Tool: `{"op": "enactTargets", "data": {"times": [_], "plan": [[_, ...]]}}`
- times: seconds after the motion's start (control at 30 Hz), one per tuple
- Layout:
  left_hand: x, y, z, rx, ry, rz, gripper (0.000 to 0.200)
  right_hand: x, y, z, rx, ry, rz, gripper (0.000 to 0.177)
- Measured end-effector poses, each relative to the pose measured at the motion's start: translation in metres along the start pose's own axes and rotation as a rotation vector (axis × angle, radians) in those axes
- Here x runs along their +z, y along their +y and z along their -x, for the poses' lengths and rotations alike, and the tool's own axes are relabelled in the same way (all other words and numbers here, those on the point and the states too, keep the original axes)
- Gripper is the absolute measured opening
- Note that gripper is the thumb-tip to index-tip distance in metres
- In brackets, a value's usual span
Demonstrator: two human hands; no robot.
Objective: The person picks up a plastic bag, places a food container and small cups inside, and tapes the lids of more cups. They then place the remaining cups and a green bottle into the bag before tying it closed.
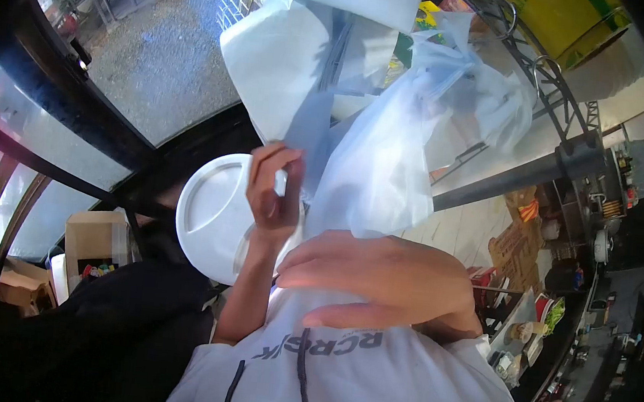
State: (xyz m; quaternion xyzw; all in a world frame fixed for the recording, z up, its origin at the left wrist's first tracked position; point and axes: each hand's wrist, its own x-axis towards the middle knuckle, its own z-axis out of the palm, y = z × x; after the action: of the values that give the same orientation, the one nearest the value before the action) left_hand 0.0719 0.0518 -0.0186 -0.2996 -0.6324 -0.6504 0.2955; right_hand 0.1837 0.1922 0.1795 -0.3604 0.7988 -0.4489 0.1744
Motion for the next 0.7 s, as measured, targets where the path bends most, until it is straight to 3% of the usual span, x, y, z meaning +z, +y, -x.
{"op": "enactTargets", "data": {"times": [0.07, 0.1, 0.2, 0.23, 0.3, 0.33, 0.37, 0.43, 0.5, 0.6, 0.7], "plan": [[0.002, 0.021, 0.001, -0.156, -0.097, 0.253, 0.032, 0.0, 0.001, 0.004, 0.005, 0.039, 0.002, 0.052], [-0.001, 0.034, -0.005, -0.158, -0.156, 0.185, 0.032, 0.0, 0.001, 0.006, 0.008, 0.056, 0.004, 0.052], [0.01, 0.023, 0.016, -0.133, -0.027, 0.032, 0.039, 0.002, -0.002, 0.007, 0.095, 0.116, -0.083, 0.07], [0.012, 0.021, 0.018, -0.11, 0.03, -0.056, 0.041, 0.009, -0.001, 0.002, 0.078, 0.221, -0.173, 0.076], [0.013, 0.021, 0.017, -0.266, 0.177, -0.168, 0.041, 0.031, 0.003, -0.014, 0.043, 0.427, -0.357, 0.09], [0.015, 0.02, 0.007, -0.303, 0.266, -0.185, 0.037, 0.04, 0.002, -0.018, 0.148, 0.486, -0.527, 0.106], [0.018, 0.018, -0.004, -0.341, 0.351, -0.2, 0.034, 0.043, 0.008, -0.023, 0.2, 0.536, -0.596, 0.106], [0.009, -0.013, 0.005, -0.46, 0.238, -0.098, 0.03, 0.048, 0.03, -0.028, 0.312, 0.643, -0.732, 0.106], [-0.003, -0.026, 0.0, -0.512, 0.226, -0.012, 0.021, 0.053, 0.054, -0.029, 0.345, 0.741, -0.603, 0.103], [-0.029, -0.029, -0.018, -0.476, 0.215, -0.212, 0.011, 0.065, 0.073, -0.024, 0.351, 0.876, -0.332, 0.101], [-0.051, -0.042, -0.034, -0.443, 0.254, -0.324, 0.011, 0.065, 0.075, -0.022, 0.316, 0.886, -0.351, 0.099]]}}
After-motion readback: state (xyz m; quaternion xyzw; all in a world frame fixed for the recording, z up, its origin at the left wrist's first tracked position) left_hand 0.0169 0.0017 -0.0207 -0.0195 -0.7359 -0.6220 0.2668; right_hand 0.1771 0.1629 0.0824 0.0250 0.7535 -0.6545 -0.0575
